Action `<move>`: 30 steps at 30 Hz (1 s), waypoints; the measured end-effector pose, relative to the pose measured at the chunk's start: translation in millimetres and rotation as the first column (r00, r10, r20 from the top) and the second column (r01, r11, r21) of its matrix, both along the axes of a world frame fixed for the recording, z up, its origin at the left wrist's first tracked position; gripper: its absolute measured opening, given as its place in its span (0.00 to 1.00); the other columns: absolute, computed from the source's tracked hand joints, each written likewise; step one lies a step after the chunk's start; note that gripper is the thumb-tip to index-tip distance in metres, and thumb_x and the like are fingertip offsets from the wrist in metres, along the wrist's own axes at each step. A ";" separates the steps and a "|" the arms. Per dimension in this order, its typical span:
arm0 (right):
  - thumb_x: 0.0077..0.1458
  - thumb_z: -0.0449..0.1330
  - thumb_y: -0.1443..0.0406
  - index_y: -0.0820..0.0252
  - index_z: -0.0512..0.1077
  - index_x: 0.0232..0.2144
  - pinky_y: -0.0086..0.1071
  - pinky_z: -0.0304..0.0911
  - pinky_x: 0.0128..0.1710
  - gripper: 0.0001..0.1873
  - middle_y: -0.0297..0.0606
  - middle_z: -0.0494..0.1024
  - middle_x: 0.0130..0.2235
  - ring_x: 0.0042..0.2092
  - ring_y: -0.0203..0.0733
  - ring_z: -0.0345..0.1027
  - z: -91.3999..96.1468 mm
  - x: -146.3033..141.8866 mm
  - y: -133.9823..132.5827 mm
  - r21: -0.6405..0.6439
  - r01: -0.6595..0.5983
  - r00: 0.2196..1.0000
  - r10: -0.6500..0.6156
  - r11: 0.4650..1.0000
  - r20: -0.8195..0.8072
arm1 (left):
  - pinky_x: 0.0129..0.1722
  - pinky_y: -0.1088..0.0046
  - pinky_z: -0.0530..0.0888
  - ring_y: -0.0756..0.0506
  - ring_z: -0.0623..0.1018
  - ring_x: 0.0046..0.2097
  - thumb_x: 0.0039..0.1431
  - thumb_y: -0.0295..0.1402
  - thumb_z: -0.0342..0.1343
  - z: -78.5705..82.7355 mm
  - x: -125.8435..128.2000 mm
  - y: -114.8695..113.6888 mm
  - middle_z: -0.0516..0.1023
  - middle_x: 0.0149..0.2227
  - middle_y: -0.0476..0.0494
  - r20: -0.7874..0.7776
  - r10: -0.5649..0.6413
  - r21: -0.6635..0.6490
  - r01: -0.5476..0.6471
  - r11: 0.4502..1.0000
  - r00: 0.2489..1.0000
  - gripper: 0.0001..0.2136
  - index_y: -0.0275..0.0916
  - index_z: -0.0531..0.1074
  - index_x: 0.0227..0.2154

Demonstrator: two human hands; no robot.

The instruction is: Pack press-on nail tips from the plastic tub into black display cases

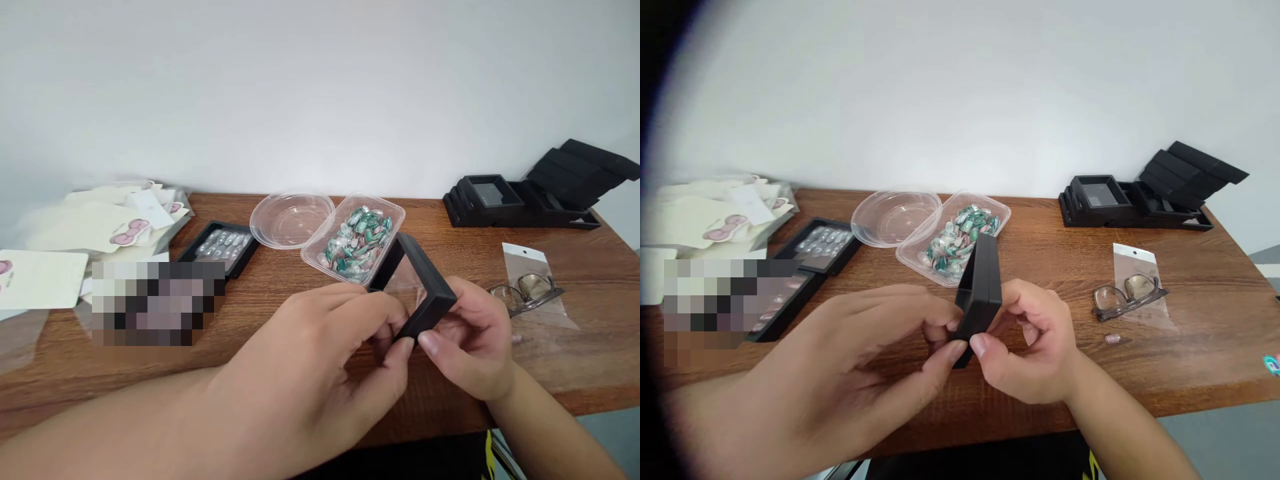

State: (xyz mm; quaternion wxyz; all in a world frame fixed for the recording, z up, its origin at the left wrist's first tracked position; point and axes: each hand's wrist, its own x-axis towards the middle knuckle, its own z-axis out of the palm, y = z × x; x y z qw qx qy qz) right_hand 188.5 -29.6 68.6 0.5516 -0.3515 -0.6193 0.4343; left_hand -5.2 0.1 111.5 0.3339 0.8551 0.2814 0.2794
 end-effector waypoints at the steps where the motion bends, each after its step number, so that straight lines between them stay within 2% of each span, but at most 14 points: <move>1: 0.50 0.63 0.74 0.56 0.73 0.33 0.27 0.70 0.26 0.09 0.31 0.78 0.28 0.26 0.34 0.71 0.6 0.0 0.3 0.003 0.006 1.000 -0.006 1.000 -0.003 | 0.32 0.78 0.71 0.53 0.75 0.29 0.63 0.26 0.56 0.2 -0.6 -0.1 0.76 0.28 0.54 -0.008 0.000 -0.008 0.000 1.000 1.000 0.02 0.39 0.70 0.34; 11: 0.47 0.61 0.76 0.56 0.72 0.33 0.28 0.69 0.27 0.12 0.31 0.76 0.28 0.27 0.35 0.70 -2.1 -2.6 1.6 0.044 0.100 0.992 -0.103 0.994 0.075 | 0.34 0.76 0.72 0.51 0.76 0.31 0.65 0.28 0.55 -3.4 -0.7 3.9 0.78 0.30 0.52 -0.021 0.011 0.030 -0.011 0.999 1.000 0.03 0.39 0.72 0.35; 18: 0.50 0.60 0.75 0.56 0.71 0.35 0.28 0.68 0.28 0.11 0.31 0.75 0.31 0.29 0.34 0.70 3.0 -4.5 -0.5 0.047 0.088 0.991 -0.092 0.995 0.098 | 0.34 0.78 0.71 0.53 0.75 0.31 0.63 0.26 0.55 -3.4 2.9 5.8 0.77 0.29 0.54 -0.006 0.003 0.040 -0.003 0.999 1.000 0.03 0.38 0.71 0.34; 23: 0.49 0.59 0.76 0.55 0.71 0.35 0.26 0.69 0.31 0.13 0.29 0.76 0.31 0.30 0.33 0.71 1.0 -6.6 -4.0 0.036 0.075 0.986 -0.079 0.997 0.148 | 0.31 0.75 0.70 0.50 0.74 0.28 0.59 0.28 0.55 -5.2 3.9 9.4 0.75 0.26 0.52 -0.084 0.020 0.075 -0.014 0.997 0.996 0.02 0.39 0.70 0.30; 27: 0.48 0.59 0.76 0.55 0.71 0.35 0.26 0.70 0.30 0.13 0.30 0.78 0.30 0.29 0.34 0.72 0.9 -8.0 -5.3 0.038 0.106 0.973 -0.111 0.994 0.204 | 0.28 0.72 0.70 0.46 0.76 0.30 0.60 0.30 0.52 -8.3 3.1 8.7 0.77 0.28 0.47 -0.190 0.037 0.171 -0.004 0.985 0.981 0.04 0.38 0.71 0.32; 30: 0.48 0.59 0.75 0.56 0.71 0.35 0.26 0.70 0.29 0.12 0.30 0.77 0.29 0.29 0.34 0.71 3.3 -8.2 -4.6 0.064 0.102 0.968 -0.114 0.993 0.224 | 0.24 0.72 0.68 0.46 0.74 0.27 0.61 0.29 0.50 -7.9 2.2 6.3 0.74 0.26 0.48 -0.201 0.015 0.182 0.023 0.983 0.980 0.04 0.39 0.69 0.32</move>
